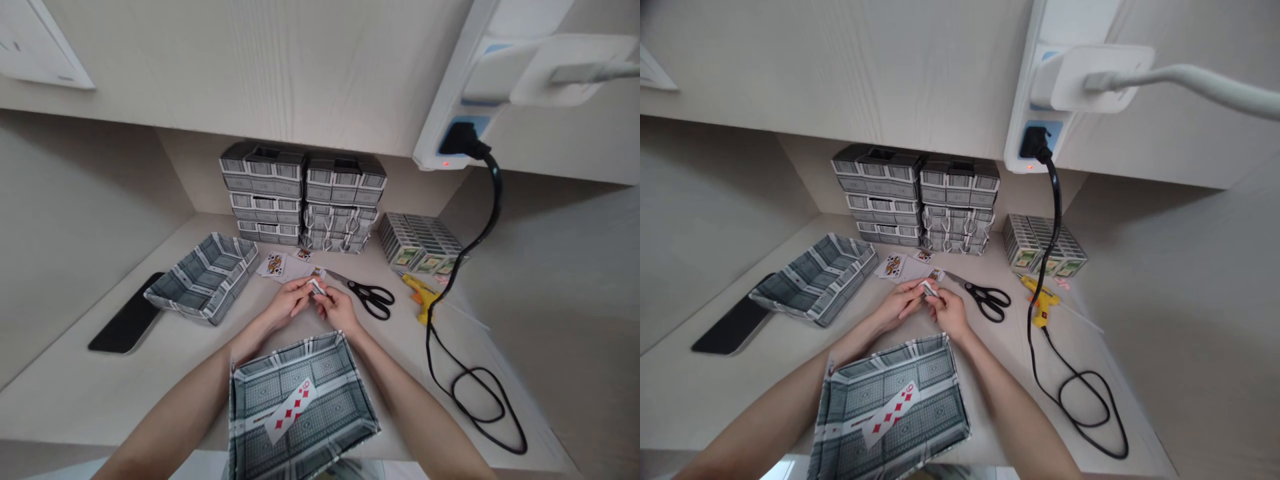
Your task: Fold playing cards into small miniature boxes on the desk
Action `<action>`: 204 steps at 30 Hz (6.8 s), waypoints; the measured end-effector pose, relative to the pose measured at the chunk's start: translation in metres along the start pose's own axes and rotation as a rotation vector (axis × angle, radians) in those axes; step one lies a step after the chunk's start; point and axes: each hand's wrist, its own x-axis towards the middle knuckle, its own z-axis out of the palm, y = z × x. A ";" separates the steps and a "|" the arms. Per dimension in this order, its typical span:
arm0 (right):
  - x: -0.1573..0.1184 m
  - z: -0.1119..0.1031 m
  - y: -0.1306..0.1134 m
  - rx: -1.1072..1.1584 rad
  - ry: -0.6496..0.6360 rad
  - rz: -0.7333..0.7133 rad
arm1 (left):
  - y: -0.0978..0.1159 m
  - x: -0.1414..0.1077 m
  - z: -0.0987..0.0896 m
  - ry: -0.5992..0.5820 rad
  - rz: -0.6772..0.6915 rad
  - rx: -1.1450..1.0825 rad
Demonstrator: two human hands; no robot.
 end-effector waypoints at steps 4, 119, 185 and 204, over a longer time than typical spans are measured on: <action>0.000 0.000 -0.004 0.092 -0.031 0.037 | 0.000 0.000 0.003 -0.013 0.004 -0.041; -0.003 -0.017 -0.009 0.175 -0.203 -0.008 | 0.001 -0.010 0.008 0.034 0.211 1.047; 0.000 -0.020 -0.008 0.307 -0.107 0.005 | -0.001 -0.008 0.010 -0.017 0.117 0.735; -0.002 -0.018 -0.009 0.259 -0.055 0.039 | -0.008 -0.003 0.002 0.063 0.132 0.755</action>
